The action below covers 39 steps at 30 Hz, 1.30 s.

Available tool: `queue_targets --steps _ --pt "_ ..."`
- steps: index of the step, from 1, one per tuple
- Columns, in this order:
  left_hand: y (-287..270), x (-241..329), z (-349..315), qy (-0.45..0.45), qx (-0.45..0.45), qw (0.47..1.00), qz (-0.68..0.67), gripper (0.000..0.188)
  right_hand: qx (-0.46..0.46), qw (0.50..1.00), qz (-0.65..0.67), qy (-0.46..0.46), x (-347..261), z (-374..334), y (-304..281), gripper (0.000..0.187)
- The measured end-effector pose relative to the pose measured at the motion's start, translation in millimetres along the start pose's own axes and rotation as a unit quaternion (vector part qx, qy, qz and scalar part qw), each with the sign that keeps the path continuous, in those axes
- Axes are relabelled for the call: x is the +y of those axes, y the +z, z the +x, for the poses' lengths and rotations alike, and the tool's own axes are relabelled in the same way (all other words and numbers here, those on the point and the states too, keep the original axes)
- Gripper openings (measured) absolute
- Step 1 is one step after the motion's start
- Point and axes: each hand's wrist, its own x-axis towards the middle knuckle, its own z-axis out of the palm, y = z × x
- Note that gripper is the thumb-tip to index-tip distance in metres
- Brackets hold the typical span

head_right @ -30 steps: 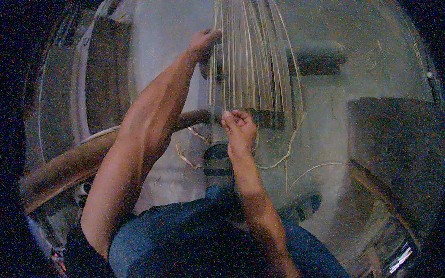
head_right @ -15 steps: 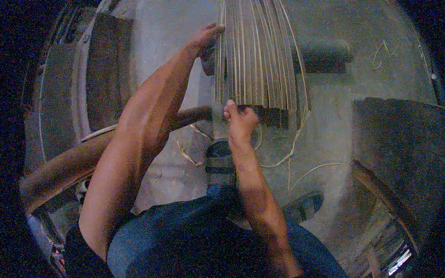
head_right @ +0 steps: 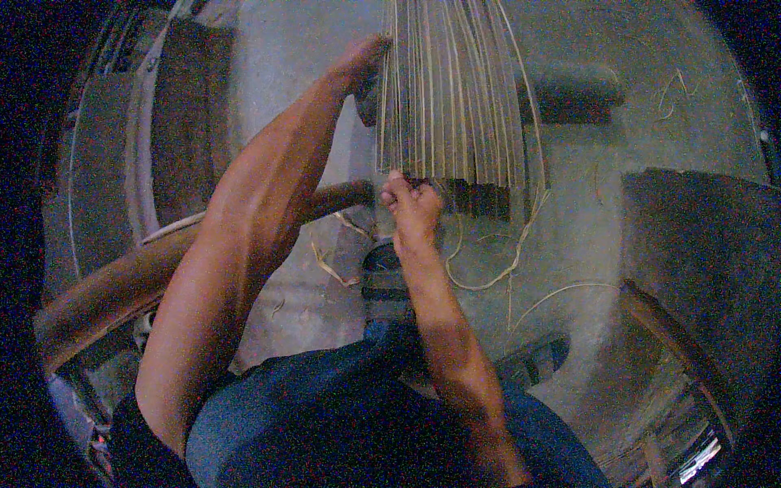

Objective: The person gathers thin bamboo strips on a concrete floor, aligns them into a neat bundle, and secures the bundle with yellow string. The person then carries the bundle to a wooden rack and places it there.

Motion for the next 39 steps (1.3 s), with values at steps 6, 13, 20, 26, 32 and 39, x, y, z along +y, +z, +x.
queue_targets --steps 6,13,20,26,32,39 --pt "1 6 -3 0.013 0.033 0.996 0.085 0.038 -0.002 1.000 -0.009 -0.015 2 1 -3 0.018" --pt "3 11 -2 0.024 0.058 0.985 0.159 0.038 0.007 1.000 -0.005 0.002 -5 2 0 0.020" --pt "6 11 -10 0.027 0.058 0.993 0.099 0.037 -0.005 0.999 0.004 0.035 -8 -2 0 0.017" --pt "4 5 -5 0.039 0.075 0.993 0.086 0.038 -0.011 0.999 0.027 0.041 -7 -6 -3 0.016" --pt "3 5 -5 0.055 0.056 0.986 0.147 0.038 -0.020 0.999 0.027 0.043 -5 -4 -12 0.015" --pt "0 1 0 0.052 0.070 0.983 0.164 0.041 -0.025 0.999 0.020 0.034 -3 -7 -14 0.013"
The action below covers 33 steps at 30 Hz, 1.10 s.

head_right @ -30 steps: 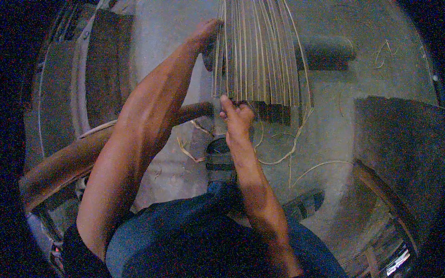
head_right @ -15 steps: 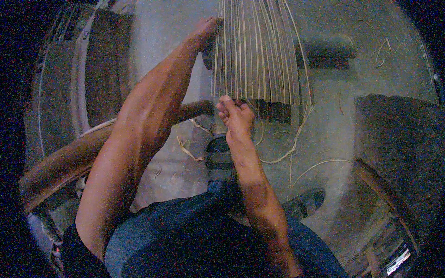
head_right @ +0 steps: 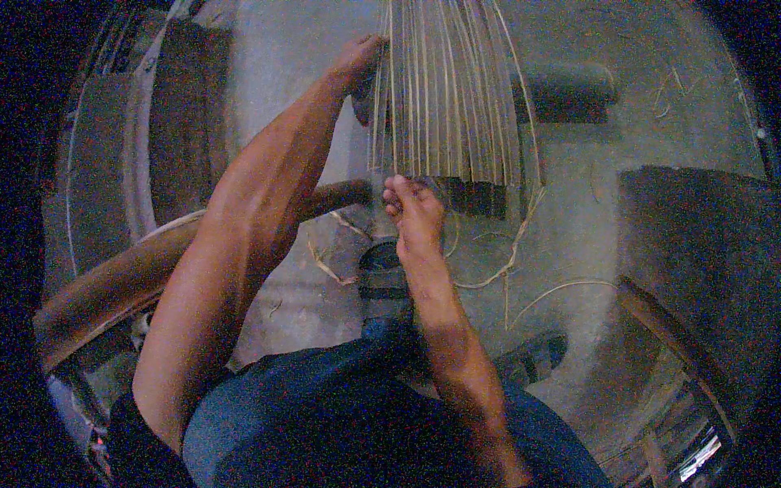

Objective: The person gathers thin bamboo strips on a concrete floor, aligns them into a neat bundle, and secures the bundle with yellow string. The person then carries the bundle to a wooden rack and places it there.

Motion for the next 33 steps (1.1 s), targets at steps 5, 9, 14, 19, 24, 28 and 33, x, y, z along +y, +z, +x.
queue_targets --steps 5,9,14,19,24,28,33 --pt "0 4 -5 -0.005 -0.005 1.000 -0.001 0.043 0.008 1.000 0.003 0.001 -2 2 1 0.012" --pt "0 0 -1 -0.010 0.003 1.000 -0.001 0.043 0.014 1.000 0.015 0.001 0 -1 -2 0.012" --pt "-1 -7 4 0.050 -0.019 0.999 0.007 0.044 0.019 1.000 0.019 -0.013 2 0 -2 0.013" --pt "2 -6 6 -0.004 -0.016 0.998 -0.054 0.043 0.032 0.999 0.033 -0.012 1 -1 2 0.012" --pt "5 -12 15 -0.019 -0.015 0.996 -0.083 0.041 0.022 0.999 0.033 -0.013 0 0 2 0.014" --pt "4 -10 11 -0.008 -0.004 0.998 -0.065 0.040 0.002 1.000 0.024 0.018 -5 0 6 0.019" --pt "1 -10 10 -0.019 -0.008 0.997 -0.070 0.039 -0.012 1.000 -0.009 0.018 -5 5 7 0.020"
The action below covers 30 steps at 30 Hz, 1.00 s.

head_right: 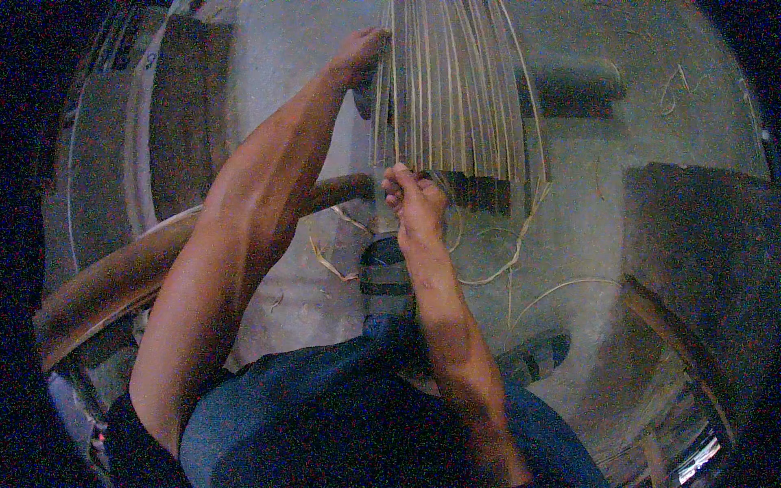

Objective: The person gathers thin bamboo strips on a concrete floor, aligns them into a neat bundle, and secures the bundle with yellow string. The person then carries the bundle to a wooden rack and places it there.

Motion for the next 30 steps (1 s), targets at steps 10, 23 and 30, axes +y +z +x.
queue_targets --steps 10,23,30 --pt "2 4 -3 -0.008 0.001 1.000 -0.005 0.040 0.000 0.999 -0.028 -0.023 3 0 3 0.020" --pt "-24 -43 23 -0.034 -0.062 0.996 -0.054 0.038 0.203 0.970 0.008 -0.136 -17 -14 -62 0.021" --pt "-3 -4 -20 -0.044 -0.029 0.999 0.002 0.038 0.310 0.903 0.011 -0.297 -72 -12 -111 0.016"
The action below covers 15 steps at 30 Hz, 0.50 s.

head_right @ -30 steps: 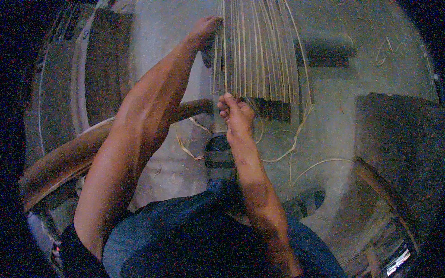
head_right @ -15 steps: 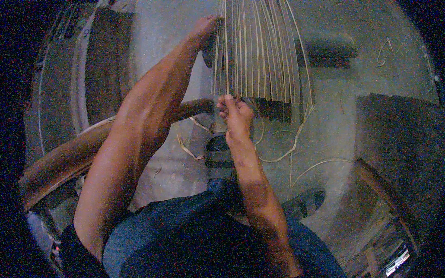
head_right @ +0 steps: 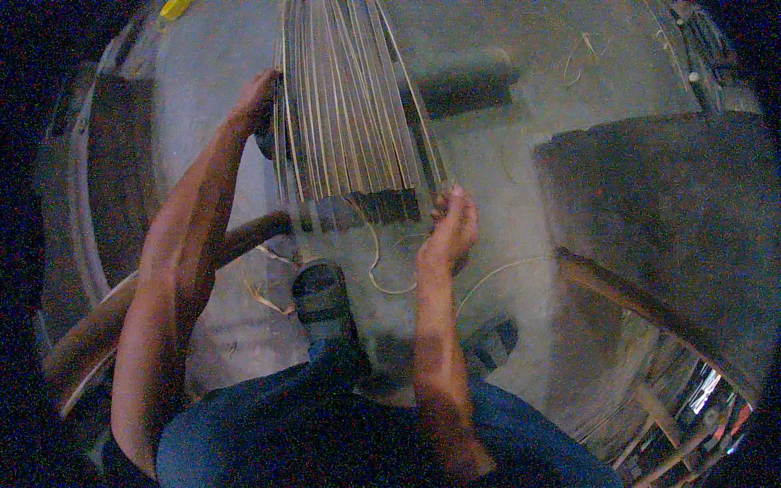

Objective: The person gathers thin bamboo strips on a concrete floor, aligns them into a neat bundle, and secures the bundle with yellow string. The person then carries the bundle to a wooden rack and places it there.

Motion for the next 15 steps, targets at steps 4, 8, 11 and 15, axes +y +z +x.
queue_targets --steps 4,8,11,15 --pt "-18 -11 8 -0.030 0.011 0.999 -0.016 0.050 -0.079 0.997 -0.003 -0.015 5 -3 1 0.017" --pt "-10 -17 16 0.147 0.268 0.910 0.279 0.067 -0.094 0.995 -0.020 -0.008 6 -5 3 0.024" --pt "34 23 -12 0.309 0.237 0.831 0.398 0.075 -0.159 0.984 -0.079 0.018 13 -3 -3 0.021" --pt "59 29 -7 0.475 0.133 0.726 0.478 0.068 -0.236 0.965 -0.058 0.094 19 -17 2 0.017"
